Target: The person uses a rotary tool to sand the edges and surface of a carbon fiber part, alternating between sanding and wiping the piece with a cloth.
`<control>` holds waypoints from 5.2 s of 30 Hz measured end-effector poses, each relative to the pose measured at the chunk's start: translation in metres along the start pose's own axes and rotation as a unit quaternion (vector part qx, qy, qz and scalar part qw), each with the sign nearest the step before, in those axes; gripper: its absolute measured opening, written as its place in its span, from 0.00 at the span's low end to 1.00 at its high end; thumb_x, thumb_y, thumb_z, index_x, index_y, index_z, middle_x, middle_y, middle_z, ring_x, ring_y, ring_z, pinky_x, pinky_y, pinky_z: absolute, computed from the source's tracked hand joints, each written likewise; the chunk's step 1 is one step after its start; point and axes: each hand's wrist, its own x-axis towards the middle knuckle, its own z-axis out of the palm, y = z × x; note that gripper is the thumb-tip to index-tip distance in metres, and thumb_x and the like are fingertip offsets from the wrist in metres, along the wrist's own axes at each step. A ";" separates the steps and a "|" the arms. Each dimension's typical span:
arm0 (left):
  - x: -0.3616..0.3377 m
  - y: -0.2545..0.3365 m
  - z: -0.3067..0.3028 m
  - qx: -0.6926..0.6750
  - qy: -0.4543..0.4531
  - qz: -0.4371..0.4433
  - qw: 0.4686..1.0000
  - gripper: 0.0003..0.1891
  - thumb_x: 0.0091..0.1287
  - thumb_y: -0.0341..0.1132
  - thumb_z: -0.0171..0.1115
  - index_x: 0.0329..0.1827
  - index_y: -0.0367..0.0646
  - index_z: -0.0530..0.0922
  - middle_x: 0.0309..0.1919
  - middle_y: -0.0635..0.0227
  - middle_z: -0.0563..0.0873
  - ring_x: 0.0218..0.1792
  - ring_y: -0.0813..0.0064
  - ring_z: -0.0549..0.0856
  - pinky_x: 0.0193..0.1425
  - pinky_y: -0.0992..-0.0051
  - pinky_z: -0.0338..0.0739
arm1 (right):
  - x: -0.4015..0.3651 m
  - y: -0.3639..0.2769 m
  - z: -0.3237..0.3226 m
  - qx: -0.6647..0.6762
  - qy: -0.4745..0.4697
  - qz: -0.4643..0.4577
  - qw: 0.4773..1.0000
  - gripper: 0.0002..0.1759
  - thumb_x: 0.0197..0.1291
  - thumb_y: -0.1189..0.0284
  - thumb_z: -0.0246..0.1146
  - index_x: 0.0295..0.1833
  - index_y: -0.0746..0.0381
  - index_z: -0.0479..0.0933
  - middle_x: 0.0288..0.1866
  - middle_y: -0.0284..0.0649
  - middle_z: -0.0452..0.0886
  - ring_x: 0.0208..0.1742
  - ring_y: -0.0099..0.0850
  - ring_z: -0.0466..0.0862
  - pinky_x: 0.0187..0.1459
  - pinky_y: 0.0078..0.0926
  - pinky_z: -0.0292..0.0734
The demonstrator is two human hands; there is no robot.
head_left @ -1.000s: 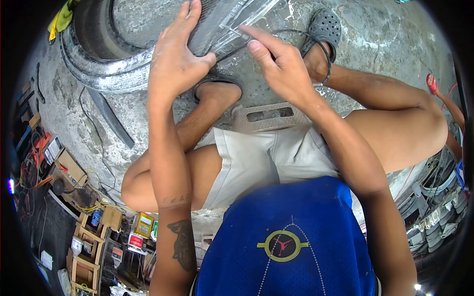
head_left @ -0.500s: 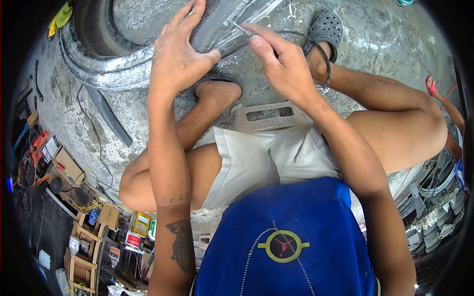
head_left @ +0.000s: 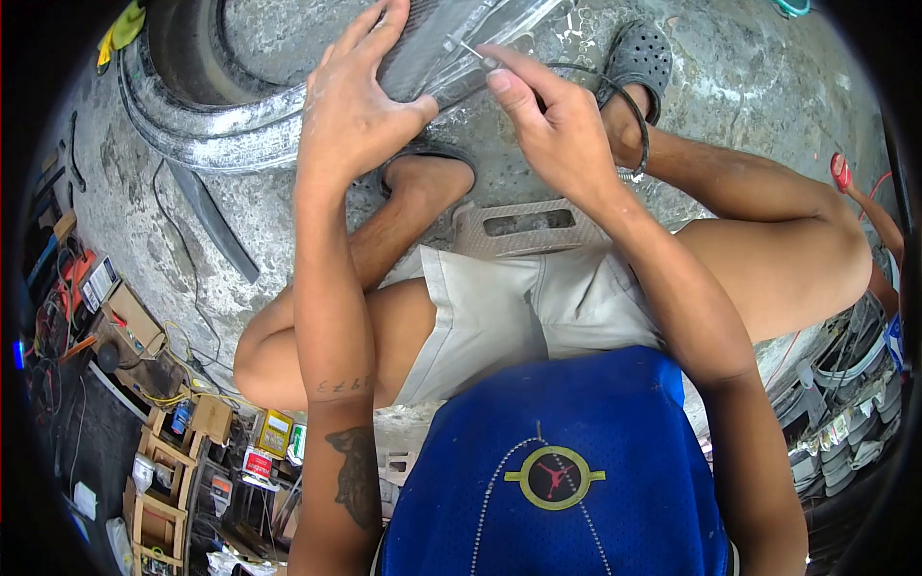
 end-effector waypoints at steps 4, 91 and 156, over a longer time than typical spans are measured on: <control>0.000 0.002 0.002 -0.016 0.022 0.018 0.999 0.48 0.44 0.30 0.73 0.77 0.32 0.71 0.74 0.40 0.74 0.77 0.47 0.72 0.82 0.63 0.63 | 0.001 0.004 0.000 0.007 0.003 0.003 1.000 0.20 0.76 0.56 0.62 0.63 0.56 0.84 0.40 0.53 0.89 0.40 0.50 0.90 0.44 0.40 0.83; -0.002 -0.002 -0.001 0.002 -0.012 -0.012 1.000 0.49 0.43 0.31 0.72 0.77 0.33 0.71 0.75 0.43 0.74 0.78 0.48 0.71 0.82 0.62 0.63 | 0.003 0.002 0.000 0.034 0.000 0.019 0.999 0.19 0.75 0.57 0.63 0.63 0.54 0.84 0.41 0.53 0.89 0.43 0.48 0.91 0.46 0.38 0.83; -0.006 0.010 0.002 0.016 0.022 0.018 0.999 0.48 0.44 0.31 0.71 0.77 0.33 0.71 0.75 0.45 0.74 0.78 0.51 0.71 0.82 0.63 0.63 | 0.004 0.000 -0.001 0.063 -0.001 0.054 0.997 0.19 0.75 0.57 0.64 0.63 0.56 0.85 0.47 0.50 0.91 0.47 0.42 0.91 0.50 0.35 0.83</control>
